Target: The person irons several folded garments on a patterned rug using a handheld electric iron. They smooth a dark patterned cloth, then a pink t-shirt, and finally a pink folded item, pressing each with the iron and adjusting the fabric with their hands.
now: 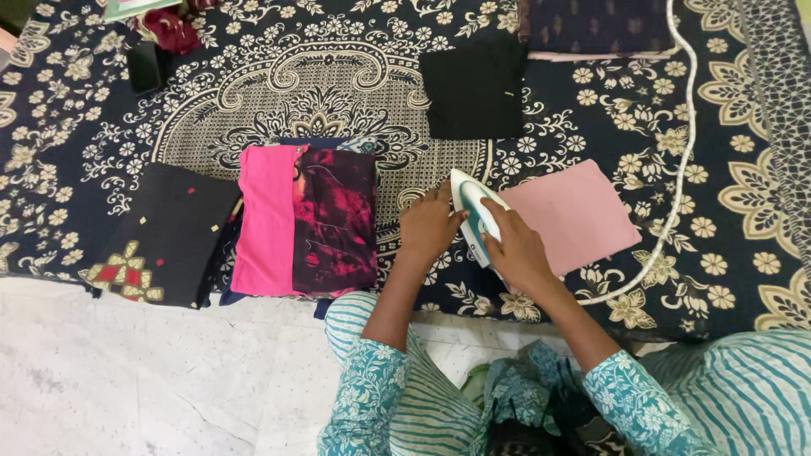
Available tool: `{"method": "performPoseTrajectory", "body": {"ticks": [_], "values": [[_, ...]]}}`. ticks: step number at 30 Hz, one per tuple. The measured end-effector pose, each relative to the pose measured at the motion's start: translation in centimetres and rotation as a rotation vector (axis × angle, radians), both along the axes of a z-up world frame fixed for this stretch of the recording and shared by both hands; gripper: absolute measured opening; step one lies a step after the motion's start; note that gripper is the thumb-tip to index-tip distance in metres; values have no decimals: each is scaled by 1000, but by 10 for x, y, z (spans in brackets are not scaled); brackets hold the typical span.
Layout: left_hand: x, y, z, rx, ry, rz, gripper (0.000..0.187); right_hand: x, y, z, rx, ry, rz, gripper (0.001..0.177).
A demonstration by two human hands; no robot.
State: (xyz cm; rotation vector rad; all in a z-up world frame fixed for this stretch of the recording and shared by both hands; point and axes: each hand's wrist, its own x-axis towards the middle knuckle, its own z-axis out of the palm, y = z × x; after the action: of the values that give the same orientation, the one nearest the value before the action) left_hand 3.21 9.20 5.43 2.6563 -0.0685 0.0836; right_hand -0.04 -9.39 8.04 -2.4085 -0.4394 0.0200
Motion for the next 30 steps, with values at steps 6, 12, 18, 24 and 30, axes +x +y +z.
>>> {"method": "performPoseTrajectory", "body": {"ticks": [6, 12, 18, 24, 30], "values": [[-1, -5, 3, 51, 98, -24, 75, -41, -22, 12, -93, 175, 9, 63], [9, -2, 3, 55, 38, -8, 68, -70, -41, 5, 216, 103, -3, 61], [20, -1, -4, 37, -28, 27, 55, -26, -61, -22, 828, 313, -120, 65], [19, 3, -14, 20, -96, 28, 42, -26, -100, 45, 831, 122, -178, 65], [26, -41, -39, -171, -89, 1, 29, -64, -137, 53, 527, 21, -323, 59]]}}
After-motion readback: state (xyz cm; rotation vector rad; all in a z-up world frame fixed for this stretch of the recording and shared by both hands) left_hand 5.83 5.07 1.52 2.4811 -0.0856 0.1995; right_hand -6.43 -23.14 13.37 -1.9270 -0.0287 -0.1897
